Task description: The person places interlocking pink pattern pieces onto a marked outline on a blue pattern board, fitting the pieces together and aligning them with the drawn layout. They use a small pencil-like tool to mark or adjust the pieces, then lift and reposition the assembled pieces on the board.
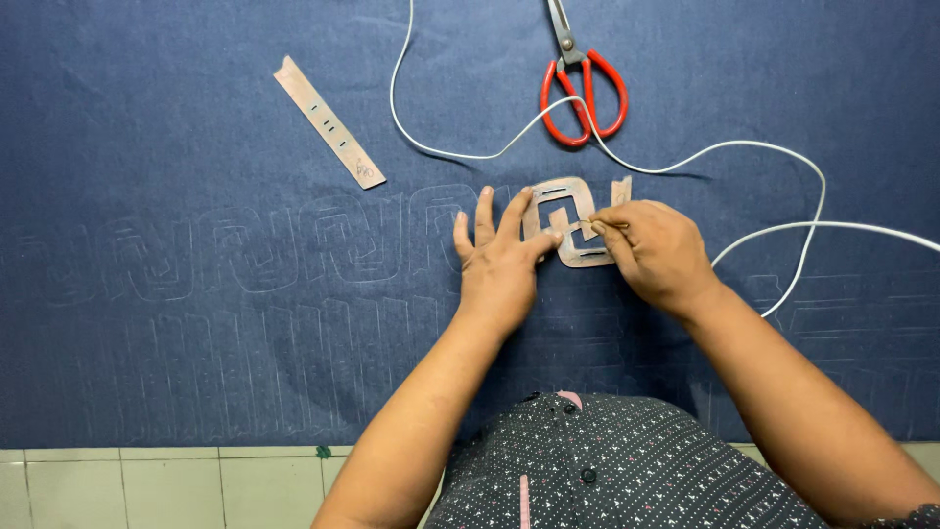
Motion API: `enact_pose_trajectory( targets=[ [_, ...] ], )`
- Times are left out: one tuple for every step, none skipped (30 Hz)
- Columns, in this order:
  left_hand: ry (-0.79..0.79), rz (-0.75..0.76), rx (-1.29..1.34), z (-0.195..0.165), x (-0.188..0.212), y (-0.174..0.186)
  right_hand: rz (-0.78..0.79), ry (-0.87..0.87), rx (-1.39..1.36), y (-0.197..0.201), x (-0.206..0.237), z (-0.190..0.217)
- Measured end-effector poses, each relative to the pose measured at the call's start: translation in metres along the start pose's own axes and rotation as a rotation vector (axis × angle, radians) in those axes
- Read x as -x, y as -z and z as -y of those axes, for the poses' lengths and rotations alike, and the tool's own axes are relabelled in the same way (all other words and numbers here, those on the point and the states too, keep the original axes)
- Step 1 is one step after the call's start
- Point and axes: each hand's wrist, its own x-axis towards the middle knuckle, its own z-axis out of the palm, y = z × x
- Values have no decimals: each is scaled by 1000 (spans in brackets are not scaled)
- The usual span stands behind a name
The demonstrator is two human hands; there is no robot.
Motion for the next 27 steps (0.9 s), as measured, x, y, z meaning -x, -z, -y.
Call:
enact_pose_trajectory(
  targets=[
    [6,20,6,1,0,1,3,1,2,0,-1,-1],
    [12,40,11,4,-1,2,5,1,5,-1,-2,-1],
    [18,57,17,5,-2,3,7,3,8,-2,-4,-2],
    [17,45,26,8,-3,4,-11,22,18,-3,-6,-3],
    [16,34,35,10,-4,5,-28,38,28,-5,-8,-2],
    [15,23,44,12,-4,5,-45,56,37,-7,-11,-2],
    [22,35,49,13,-5,5,-63,71,31,-9,-15,-3],
    [28,47,55,13,-5,5,-82,87,25,-10,-20,-5],
    [35,60,60,14,-5,6,-100,101,18,-12,-23,-5],
    [29,56,58,15,-5,6,-100,99,15,-13,-26,-4],
    [24,51,56,15,-5,6,-100,98,11,-14,-28,-4],
    [20,48,55,15,-5,6,-99,96,7,-16,-29,-3],
    [17,43,55,15,-5,6,-77,103,3,-18,-30,-2],
    [14,38,53,16,-5,6,-56,109,-1,-20,-32,-1],
    [11,35,53,16,-5,6,-34,114,-5,-21,-32,1],
    [17,43,58,16,-5,6,-25,135,-29,-24,-32,3],
    [22,49,62,17,-5,7,-16,157,-53,-29,-31,6],
    [27,56,65,18,-5,7,-7,179,-78,-32,-30,9],
    [24,50,70,18,-5,7,30,132,-101,-32,-27,10],
    [22,43,74,19,-5,7,68,86,-124,-31,-23,11],
    [19,38,79,19,-5,7,106,38,-146,-30,-19,12],
    [20,37,93,19,-4,8,111,35,-153,-29,-15,12],
    [21,35,107,20,-4,8,116,33,-159,-26,-10,12],
    [21,33,121,20,-4,8,120,30,-165,-24,-6,12],
    [18,25,123,21,-4,8,115,11,-166,-23,-4,11],
    [14,19,125,22,-3,8,110,-10,-167,-22,-2,11],
    [11,10,126,21,-3,8,104,-28,-169,-21,0,11]
  ],
)
